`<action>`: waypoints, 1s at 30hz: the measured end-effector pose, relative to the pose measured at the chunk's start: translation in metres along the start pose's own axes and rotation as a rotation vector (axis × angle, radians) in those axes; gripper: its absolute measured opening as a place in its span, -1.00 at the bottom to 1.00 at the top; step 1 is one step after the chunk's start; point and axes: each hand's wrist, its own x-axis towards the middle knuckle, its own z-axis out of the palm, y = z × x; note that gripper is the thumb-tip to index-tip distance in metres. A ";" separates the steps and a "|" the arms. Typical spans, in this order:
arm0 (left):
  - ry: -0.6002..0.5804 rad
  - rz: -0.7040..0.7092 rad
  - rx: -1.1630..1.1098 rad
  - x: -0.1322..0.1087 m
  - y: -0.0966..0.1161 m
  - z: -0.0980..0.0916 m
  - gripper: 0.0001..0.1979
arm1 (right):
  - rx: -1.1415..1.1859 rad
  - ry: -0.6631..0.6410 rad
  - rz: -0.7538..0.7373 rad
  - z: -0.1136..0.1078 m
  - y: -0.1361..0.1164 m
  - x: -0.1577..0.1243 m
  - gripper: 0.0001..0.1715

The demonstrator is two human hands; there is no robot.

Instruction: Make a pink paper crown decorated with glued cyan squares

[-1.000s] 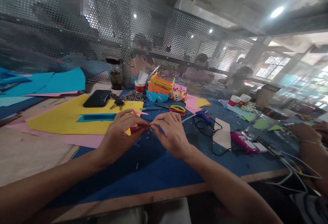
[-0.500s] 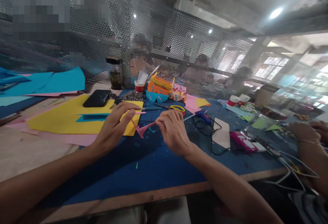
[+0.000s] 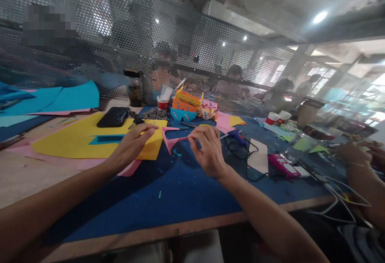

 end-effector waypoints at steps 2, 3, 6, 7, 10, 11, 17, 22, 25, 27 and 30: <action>-0.008 -0.007 -0.046 0.003 -0.004 -0.001 -0.52 | -0.001 0.004 -0.011 -0.002 -0.001 0.000 -0.94; -0.027 -0.024 -0.096 0.004 -0.006 -0.001 -0.51 | -0.001 0.002 -0.018 -0.003 -0.002 0.000 -0.94; -0.089 -0.125 -0.259 0.004 -0.008 0.000 -0.45 | 0.003 -0.005 -0.045 -0.004 -0.004 -0.001 -0.92; -0.103 -0.157 -0.291 0.003 -0.007 0.001 -0.43 | 0.007 -0.004 -0.052 -0.004 -0.005 -0.001 -0.91; -0.159 -0.187 -0.329 0.002 -0.005 0.002 -0.44 | 0.013 -0.011 -0.070 -0.004 -0.006 -0.002 -0.91; -0.178 -0.187 -0.332 0.002 -0.005 0.003 -0.45 | 0.013 -0.013 -0.075 -0.003 -0.007 -0.002 -0.91; -0.179 -0.173 -0.294 0.008 -0.012 0.004 -0.48 | 0.010 -0.014 -0.087 -0.001 -0.006 -0.005 -0.92; -0.110 -0.227 -0.291 0.010 -0.008 0.004 -0.49 | 0.019 -0.037 -0.116 0.002 -0.003 -0.006 -0.92; -0.099 -0.176 -0.280 0.008 -0.004 0.001 -0.55 | 0.054 -0.048 -0.109 0.002 -0.001 -0.007 -0.91; -0.097 -0.146 -0.268 0.006 -0.003 0.000 -0.59 | 0.095 -0.060 -0.079 0.001 -0.002 -0.007 -0.89; -0.101 -0.112 -0.258 0.005 -0.003 -0.002 -0.64 | 0.212 -0.068 0.017 -0.002 -0.005 -0.005 -0.84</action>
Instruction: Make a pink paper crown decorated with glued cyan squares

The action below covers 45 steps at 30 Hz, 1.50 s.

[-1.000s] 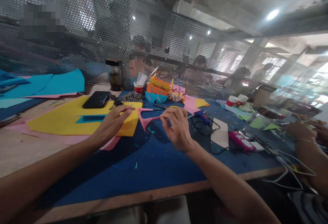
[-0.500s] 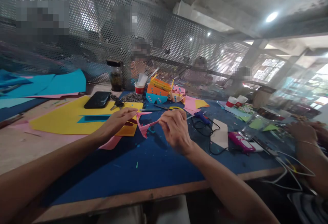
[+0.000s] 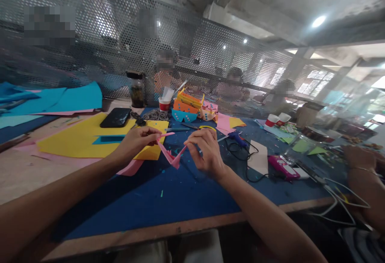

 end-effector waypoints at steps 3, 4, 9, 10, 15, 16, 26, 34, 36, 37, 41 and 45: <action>-0.010 0.059 0.050 -0.002 0.000 0.000 -0.67 | 0.225 0.028 0.180 -0.001 -0.001 0.004 -0.67; -0.009 0.083 0.079 -0.003 0.001 0.001 -0.67 | 0.313 0.051 0.255 -0.001 0.000 0.006 -0.62; -0.016 0.176 0.170 -0.015 0.010 0.008 -0.66 | 0.597 0.102 0.556 0.005 0.015 0.011 -0.63; -0.027 0.187 0.173 -0.019 0.011 0.010 -0.66 | 0.613 0.072 0.584 0.005 0.017 0.011 -0.65; -0.058 0.246 0.240 -0.031 0.017 0.017 -0.69 | 0.600 -0.096 0.544 0.008 0.013 0.010 -0.72; -0.059 0.261 0.253 -0.032 0.017 0.018 -0.70 | 0.590 -0.108 0.518 0.008 0.010 0.010 -0.72; -0.088 0.368 0.359 -0.041 0.022 0.024 -0.72 | 0.404 -0.119 0.341 0.014 0.006 0.005 -0.94; -0.099 0.444 0.412 -0.043 0.019 0.027 -0.75 | 0.223 -0.180 0.227 0.018 -0.001 0.002 -0.90; -0.112 0.443 0.397 -0.044 0.019 0.027 -0.77 | 0.204 -0.194 0.228 0.018 -0.001 0.001 -0.88; -0.119 0.436 0.386 -0.044 0.019 0.028 -0.78 | 0.196 -0.202 0.221 0.018 0.000 0.001 -0.87; -0.123 0.412 0.351 -0.045 0.020 0.029 -0.76 | 0.157 -0.219 0.188 0.018 -0.001 0.000 -0.89; -0.110 0.406 0.345 -0.046 0.019 0.029 -0.76 | 0.127 -0.200 0.180 0.017 -0.003 0.001 -0.86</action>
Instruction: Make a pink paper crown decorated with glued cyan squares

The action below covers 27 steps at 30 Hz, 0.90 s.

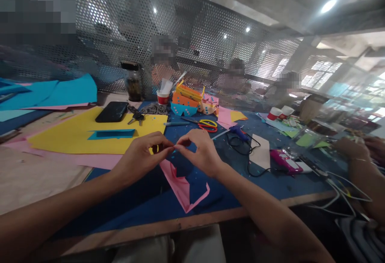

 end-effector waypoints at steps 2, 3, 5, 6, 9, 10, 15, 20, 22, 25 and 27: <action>0.008 0.003 0.001 0.000 0.000 0.000 -0.77 | -0.013 0.000 -0.019 -0.001 0.000 0.000 -0.88; 0.012 0.007 -0.001 0.000 0.000 0.000 -0.78 | -0.023 -0.004 -0.032 -0.001 -0.001 0.000 -0.91; 0.018 0.014 -0.008 0.000 -0.001 0.001 -0.79 | -0.061 -0.006 -0.062 -0.001 -0.001 0.000 -0.93; 0.017 0.017 -0.012 0.000 -0.001 0.001 -0.80 | -0.086 -0.006 -0.078 -0.002 -0.001 0.000 -0.92; 0.010 0.017 -0.025 0.000 0.000 0.002 -0.82 | -0.158 -0.010 -0.132 -0.003 -0.002 -0.001 -0.88; 0.008 0.013 -0.029 0.000 0.000 0.002 -0.82 | -0.177 -0.014 -0.148 -0.003 -0.002 0.000 -0.88; 0.009 -0.010 -0.026 0.000 -0.001 0.001 -0.80 | -0.251 -0.034 -0.218 -0.007 -0.004 0.000 -0.85; 0.013 -0.011 -0.052 0.000 -0.003 0.002 -0.81 | -0.267 -0.059 -0.266 -0.010 -0.006 0.000 -0.84; 0.028 -0.004 -0.036 0.000 -0.004 0.002 -0.82 | -0.195 -0.063 -0.242 -0.010 -0.006 0.000 -0.86; 0.035 0.028 0.000 -0.001 -0.003 0.001 -0.86 | 0.086 -0.081 -0.072 -0.008 -0.005 0.001 -0.82; 0.032 0.054 0.019 -0.002 -0.002 0.001 -0.89 | 0.310 -0.120 0.099 -0.006 -0.003 0.003 -0.72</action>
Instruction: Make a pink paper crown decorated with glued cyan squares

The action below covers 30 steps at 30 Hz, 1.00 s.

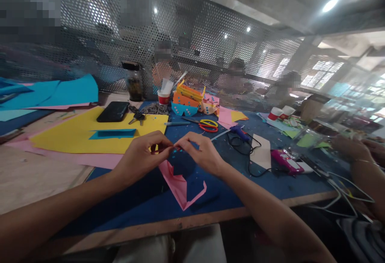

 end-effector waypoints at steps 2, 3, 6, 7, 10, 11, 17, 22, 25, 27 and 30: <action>-0.002 0.029 0.010 -0.001 0.002 0.000 -0.89 | 0.162 -0.037 0.136 0.000 0.003 0.002 -0.70; -0.003 0.044 0.013 -0.001 0.002 0.000 -0.89 | 0.209 -0.050 0.179 0.001 0.004 0.003 -0.73; -0.014 0.075 0.018 -0.002 0.001 0.001 -0.88 | 0.261 -0.078 0.231 0.001 0.008 0.004 -0.81; -0.018 0.078 0.021 -0.002 0.001 0.001 -0.88 | 0.258 -0.080 0.232 0.001 0.009 0.004 -0.81; -0.014 0.048 0.043 -0.001 -0.001 0.001 -0.89 | 0.215 -0.077 0.221 0.001 0.009 0.003 -0.81; -0.010 0.030 0.052 -0.001 -0.001 0.000 -0.89 | 0.198 -0.074 0.217 0.001 0.008 0.003 -0.81; -0.021 -0.018 0.043 -0.001 0.003 -0.001 -0.85 | 0.133 -0.049 0.148 0.002 0.005 0.001 -0.84; -0.040 -0.038 0.037 0.001 0.002 0.000 -0.84 | 0.027 -0.025 0.021 0.002 0.008 0.000 -0.88; -0.047 -0.025 0.040 0.001 -0.001 0.001 -0.83 | -0.092 -0.001 -0.070 0.001 0.009 -0.001 -0.88; -0.055 -0.026 0.035 0.002 -0.002 0.001 -0.82 | -0.194 0.021 -0.143 0.002 0.010 -0.001 -0.89; -0.065 -0.044 0.012 0.002 -0.002 0.001 -0.82 | -0.326 0.045 -0.230 0.003 0.010 -0.002 -0.88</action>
